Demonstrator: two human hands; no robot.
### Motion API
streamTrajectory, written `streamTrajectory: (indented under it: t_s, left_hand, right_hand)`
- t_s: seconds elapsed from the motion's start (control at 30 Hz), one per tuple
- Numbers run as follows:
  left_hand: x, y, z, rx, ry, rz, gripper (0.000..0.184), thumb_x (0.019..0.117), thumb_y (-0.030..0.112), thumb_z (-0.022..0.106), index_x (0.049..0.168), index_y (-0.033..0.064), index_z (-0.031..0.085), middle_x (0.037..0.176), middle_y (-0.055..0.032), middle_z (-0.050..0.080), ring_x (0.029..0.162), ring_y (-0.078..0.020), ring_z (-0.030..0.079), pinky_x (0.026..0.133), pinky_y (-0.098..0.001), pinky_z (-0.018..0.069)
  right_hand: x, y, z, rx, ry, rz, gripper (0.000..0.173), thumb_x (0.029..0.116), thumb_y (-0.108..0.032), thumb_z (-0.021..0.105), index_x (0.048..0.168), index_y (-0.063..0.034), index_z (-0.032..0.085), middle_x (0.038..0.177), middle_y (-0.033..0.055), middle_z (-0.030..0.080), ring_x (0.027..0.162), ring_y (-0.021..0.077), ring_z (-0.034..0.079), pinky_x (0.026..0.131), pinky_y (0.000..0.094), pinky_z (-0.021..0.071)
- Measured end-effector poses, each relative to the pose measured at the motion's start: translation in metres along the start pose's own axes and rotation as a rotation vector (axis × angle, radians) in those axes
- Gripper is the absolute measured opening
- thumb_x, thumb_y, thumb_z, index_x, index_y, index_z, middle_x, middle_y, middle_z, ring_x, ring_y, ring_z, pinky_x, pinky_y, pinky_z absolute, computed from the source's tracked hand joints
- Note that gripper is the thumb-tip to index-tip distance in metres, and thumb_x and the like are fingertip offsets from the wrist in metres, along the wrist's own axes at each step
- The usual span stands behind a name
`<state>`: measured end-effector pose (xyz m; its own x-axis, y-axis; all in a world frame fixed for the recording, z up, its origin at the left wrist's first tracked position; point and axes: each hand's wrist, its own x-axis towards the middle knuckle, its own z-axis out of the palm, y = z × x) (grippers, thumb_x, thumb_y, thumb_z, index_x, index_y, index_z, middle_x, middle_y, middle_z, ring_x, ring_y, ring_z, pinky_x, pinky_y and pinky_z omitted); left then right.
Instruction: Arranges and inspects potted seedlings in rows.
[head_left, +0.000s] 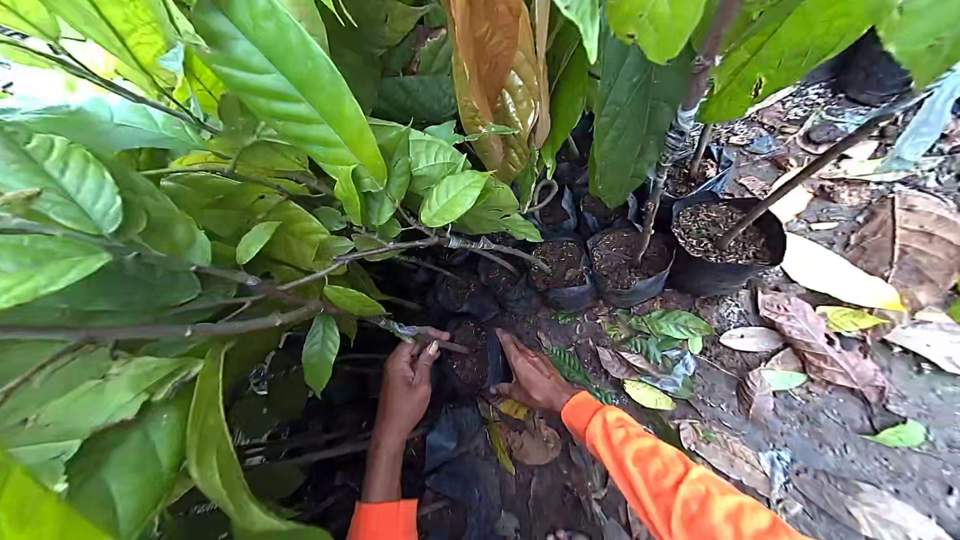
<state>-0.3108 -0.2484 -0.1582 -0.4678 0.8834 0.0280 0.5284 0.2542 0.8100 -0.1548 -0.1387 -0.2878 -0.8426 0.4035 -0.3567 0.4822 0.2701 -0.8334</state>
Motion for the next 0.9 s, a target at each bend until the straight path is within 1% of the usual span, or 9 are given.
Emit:
streamTrajectory:
  t_s: [0.13, 0.23, 0.3, 0.4, 0.57, 0.63, 0.73, 0.8, 0.9]
  left_hand:
    - [-0.002, -0.001, 0.0, 0.03, -0.02, -0.02, 0.025, 0.0978, 0.0, 0.058, 0.122, -0.0078, 0.061, 0.118, -0.0135, 0.071, 0.106, -0.0146, 0.071, 0.093, -0.0303, 0.0594]
    - [0.001, -0.003, 0.004, 0.056, -0.007, -0.043, 0.02, 0.0996, 0.002, 0.057, 0.117, -0.0056, 0.065, 0.114, -0.0127, 0.072, 0.1, -0.0134, 0.072, 0.09, -0.0293, 0.0606]
    - [0.003, -0.007, 0.009, 0.064, 0.032, -0.01, 0.018, 0.1001, 0.001, 0.054, 0.112, -0.0051, 0.067, 0.108, -0.0113, 0.074, 0.091, -0.0126, 0.074, 0.085, -0.0286, 0.0625]
    - [0.008, -0.002, 0.014, 0.053, 0.073, 0.049, 0.018, 0.1, -0.001, 0.052, 0.109, -0.0055, 0.067, 0.105, -0.0108, 0.075, 0.087, -0.0123, 0.075, 0.081, -0.028, 0.0638]
    - [0.014, 0.02, 0.005, 0.093, 0.083, 0.057, 0.018, 0.1, 0.001, 0.054, 0.11, -0.0062, 0.067, 0.104, -0.0101, 0.075, 0.087, -0.0118, 0.075, 0.082, -0.0282, 0.0635]
    - [0.014, 0.009, 0.005, 0.09, 0.087, 0.019, 0.019, 0.1001, 0.001, 0.053, 0.112, -0.0062, 0.066, 0.105, -0.0108, 0.075, 0.087, -0.0126, 0.075, 0.082, -0.0288, 0.0638]
    - [0.01, -0.018, 0.013, 0.057, 0.119, -0.025, 0.022, 0.101, 0.0, 0.049, 0.115, -0.0081, 0.064, 0.106, -0.0126, 0.075, 0.089, -0.0148, 0.075, 0.082, -0.0308, 0.0638]
    - [0.01, -0.018, 0.019, 0.046, 0.126, -0.036, 0.021, 0.1012, -0.001, 0.049, 0.115, -0.0085, 0.063, 0.107, -0.0127, 0.074, 0.09, -0.0148, 0.075, 0.083, -0.0302, 0.0635]
    - [0.008, -0.011, 0.021, 0.052, 0.125, -0.04, 0.021, 0.0998, -0.002, 0.05, 0.114, -0.0089, 0.064, 0.109, -0.0147, 0.074, 0.094, -0.0171, 0.075, 0.085, -0.0331, 0.0631]
  right_hand:
    - [-0.002, -0.003, -0.004, 0.036, 0.016, -0.02, 0.107, 0.0862, -0.028, 0.083, 0.165, -0.0104, 0.013, 0.167, 0.0165, 0.027, 0.133, 0.0358, 0.056, 0.109, 0.0503, 0.0473]
    - [0.001, 0.0, -0.002, 0.045, 0.024, -0.031, 0.106, 0.086, -0.029, 0.083, 0.165, -0.0101, 0.014, 0.167, 0.0166, 0.028, 0.135, 0.0344, 0.055, 0.111, 0.0486, 0.0462]
    - [0.0, 0.0, -0.001, 0.048, 0.019, -0.03, 0.105, 0.0869, -0.031, 0.082, 0.164, -0.0092, 0.015, 0.166, 0.0166, 0.028, 0.135, 0.0346, 0.054, 0.111, 0.0491, 0.0455]
    - [-0.003, -0.004, -0.005, 0.048, 0.045, -0.019, 0.103, 0.0881, -0.032, 0.08, 0.164, -0.0076, 0.015, 0.166, 0.0172, 0.03, 0.132, 0.0353, 0.057, 0.108, 0.0497, 0.0474]
    - [-0.016, -0.028, -0.016, 0.021, 0.099, 0.015, 0.101, 0.0892, -0.037, 0.078, 0.163, -0.0044, 0.017, 0.163, 0.0182, 0.035, 0.126, 0.0343, 0.062, 0.106, 0.0482, 0.0491]
    - [-0.011, -0.025, -0.01, -0.024, 0.093, 0.015, 0.1, 0.0897, -0.039, 0.077, 0.163, -0.0035, 0.019, 0.162, 0.0187, 0.036, 0.119, 0.0353, 0.066, 0.1, 0.0496, 0.0519]
    - [-0.001, -0.005, 0.004, -0.044, 0.059, 0.023, 0.096, 0.0926, -0.04, 0.074, 0.164, -0.0078, 0.018, 0.165, 0.0177, 0.032, 0.116, 0.0376, 0.067, 0.098, 0.0525, 0.0532]
    - [0.002, 0.002, 0.0, -0.048, 0.045, 0.022, 0.096, 0.0916, -0.039, 0.076, 0.164, -0.0091, 0.019, 0.163, 0.0182, 0.035, 0.119, 0.0389, 0.065, 0.1, 0.0536, 0.0523]
    - [0.001, -0.001, -0.024, -0.052, -0.038, 0.005, 0.095, 0.0886, -0.031, 0.08, 0.163, -0.0088, 0.024, 0.162, 0.0206, 0.036, 0.132, 0.0412, 0.056, 0.109, 0.0575, 0.0456]
